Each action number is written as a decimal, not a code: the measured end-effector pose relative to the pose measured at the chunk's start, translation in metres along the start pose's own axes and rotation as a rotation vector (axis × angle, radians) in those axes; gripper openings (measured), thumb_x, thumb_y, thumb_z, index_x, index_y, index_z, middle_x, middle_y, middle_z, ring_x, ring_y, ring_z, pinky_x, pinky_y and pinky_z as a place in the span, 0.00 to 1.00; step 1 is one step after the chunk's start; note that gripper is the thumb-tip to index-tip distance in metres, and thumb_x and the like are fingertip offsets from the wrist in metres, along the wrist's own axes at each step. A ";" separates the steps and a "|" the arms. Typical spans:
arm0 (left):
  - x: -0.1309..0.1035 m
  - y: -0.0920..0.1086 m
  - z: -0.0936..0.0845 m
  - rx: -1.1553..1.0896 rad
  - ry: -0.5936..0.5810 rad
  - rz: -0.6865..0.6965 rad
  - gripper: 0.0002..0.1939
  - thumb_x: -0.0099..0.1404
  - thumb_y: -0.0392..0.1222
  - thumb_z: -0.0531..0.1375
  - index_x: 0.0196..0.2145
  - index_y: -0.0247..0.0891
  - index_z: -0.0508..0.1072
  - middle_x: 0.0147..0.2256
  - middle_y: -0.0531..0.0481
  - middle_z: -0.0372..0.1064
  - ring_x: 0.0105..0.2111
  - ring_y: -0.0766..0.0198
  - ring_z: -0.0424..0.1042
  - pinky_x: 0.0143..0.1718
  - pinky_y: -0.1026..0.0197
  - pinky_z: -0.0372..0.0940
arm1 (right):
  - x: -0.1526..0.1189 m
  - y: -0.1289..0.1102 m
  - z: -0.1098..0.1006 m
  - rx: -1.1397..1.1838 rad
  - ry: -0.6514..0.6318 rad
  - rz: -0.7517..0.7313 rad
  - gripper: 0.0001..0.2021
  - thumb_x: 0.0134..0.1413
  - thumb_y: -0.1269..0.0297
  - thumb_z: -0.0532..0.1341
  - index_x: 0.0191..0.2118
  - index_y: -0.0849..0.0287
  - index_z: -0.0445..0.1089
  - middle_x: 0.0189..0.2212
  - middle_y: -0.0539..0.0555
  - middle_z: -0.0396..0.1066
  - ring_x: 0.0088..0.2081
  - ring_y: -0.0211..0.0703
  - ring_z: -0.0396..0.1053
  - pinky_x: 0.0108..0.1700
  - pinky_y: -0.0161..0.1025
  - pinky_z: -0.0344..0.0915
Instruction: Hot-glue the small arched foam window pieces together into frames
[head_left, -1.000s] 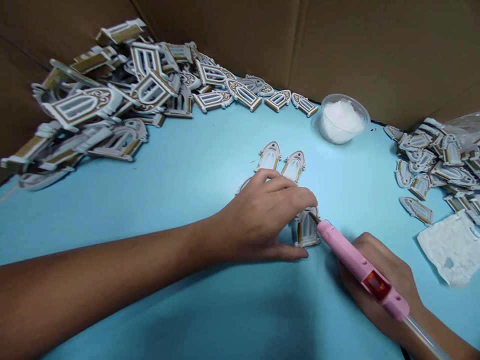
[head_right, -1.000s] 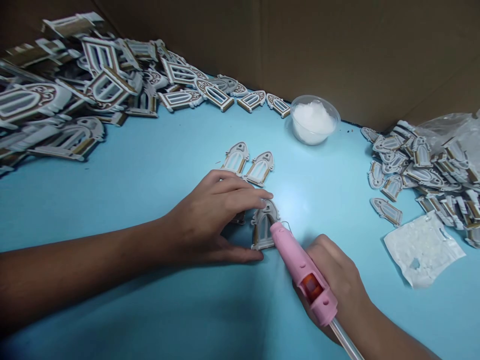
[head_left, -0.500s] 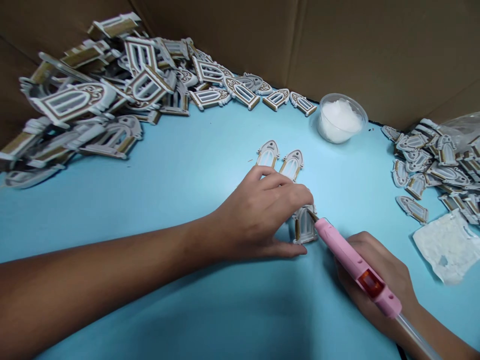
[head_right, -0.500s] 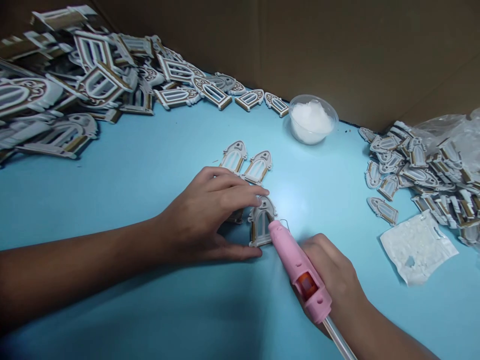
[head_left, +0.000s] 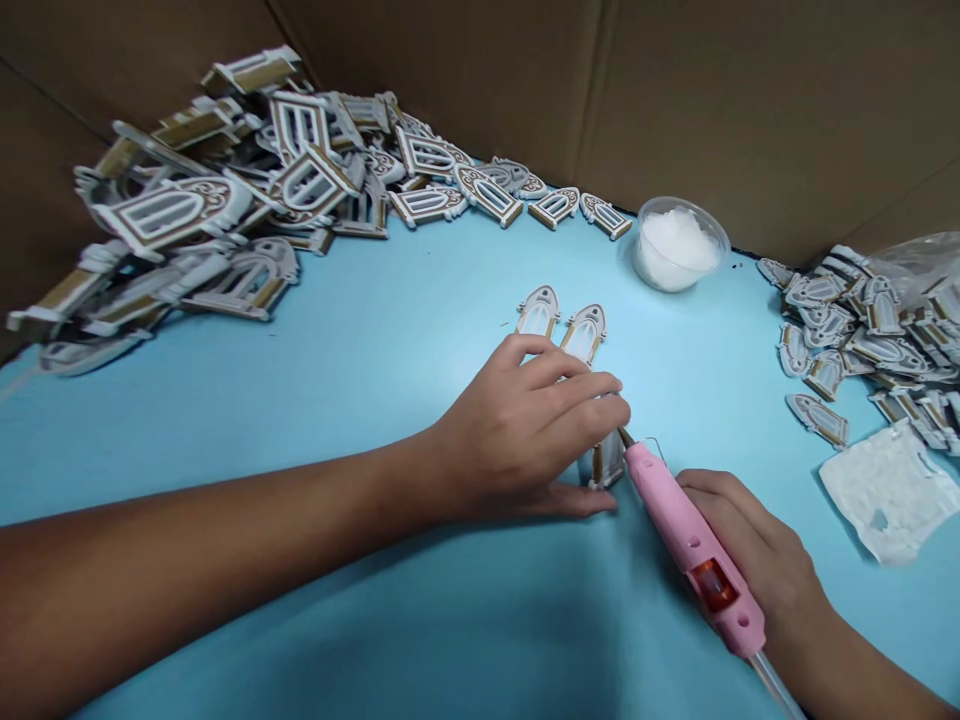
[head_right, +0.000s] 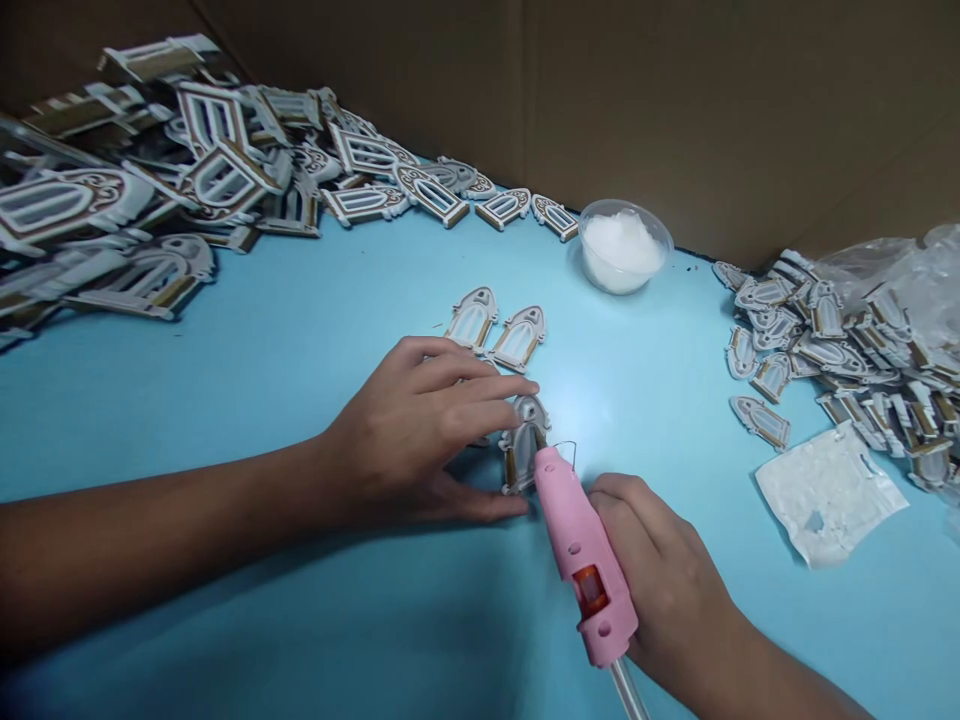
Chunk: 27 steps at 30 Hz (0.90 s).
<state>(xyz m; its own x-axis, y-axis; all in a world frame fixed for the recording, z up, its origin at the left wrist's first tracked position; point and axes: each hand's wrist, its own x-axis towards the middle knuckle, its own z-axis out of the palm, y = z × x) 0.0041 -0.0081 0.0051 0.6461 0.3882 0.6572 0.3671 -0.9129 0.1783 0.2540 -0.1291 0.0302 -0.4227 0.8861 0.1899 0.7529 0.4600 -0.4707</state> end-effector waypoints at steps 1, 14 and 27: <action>0.000 0.000 0.000 0.003 -0.002 -0.001 0.25 0.67 0.63 0.64 0.46 0.39 0.70 0.47 0.45 0.80 0.45 0.54 0.77 0.49 0.50 0.60 | 0.000 0.000 0.000 -0.013 0.005 -0.010 0.13 0.67 0.73 0.50 0.52 0.58 0.67 0.45 0.59 0.73 0.42 0.42 0.76 0.36 0.33 0.73; 0.000 0.004 -0.003 -0.019 -0.050 -0.037 0.22 0.67 0.62 0.63 0.44 0.41 0.72 0.47 0.47 0.80 0.45 0.53 0.76 0.50 0.49 0.59 | 0.000 0.005 -0.009 -0.273 0.092 0.035 0.12 0.66 0.71 0.53 0.51 0.56 0.68 0.45 0.59 0.74 0.41 0.46 0.77 0.34 0.37 0.75; 0.003 0.005 -0.006 -0.087 -0.296 0.011 0.27 0.71 0.62 0.58 0.51 0.34 0.75 0.47 0.41 0.79 0.51 0.45 0.73 0.57 0.43 0.52 | 0.015 0.024 -0.021 -0.356 0.332 0.040 0.11 0.60 0.74 0.60 0.47 0.55 0.69 0.40 0.57 0.75 0.41 0.47 0.75 0.39 0.40 0.73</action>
<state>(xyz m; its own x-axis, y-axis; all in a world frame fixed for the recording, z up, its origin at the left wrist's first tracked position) 0.0043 -0.0116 0.0123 0.8214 0.3863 0.4196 0.3086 -0.9197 0.2426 0.2767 -0.1035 0.0395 -0.2503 0.8467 0.4694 0.9155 0.3647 -0.1697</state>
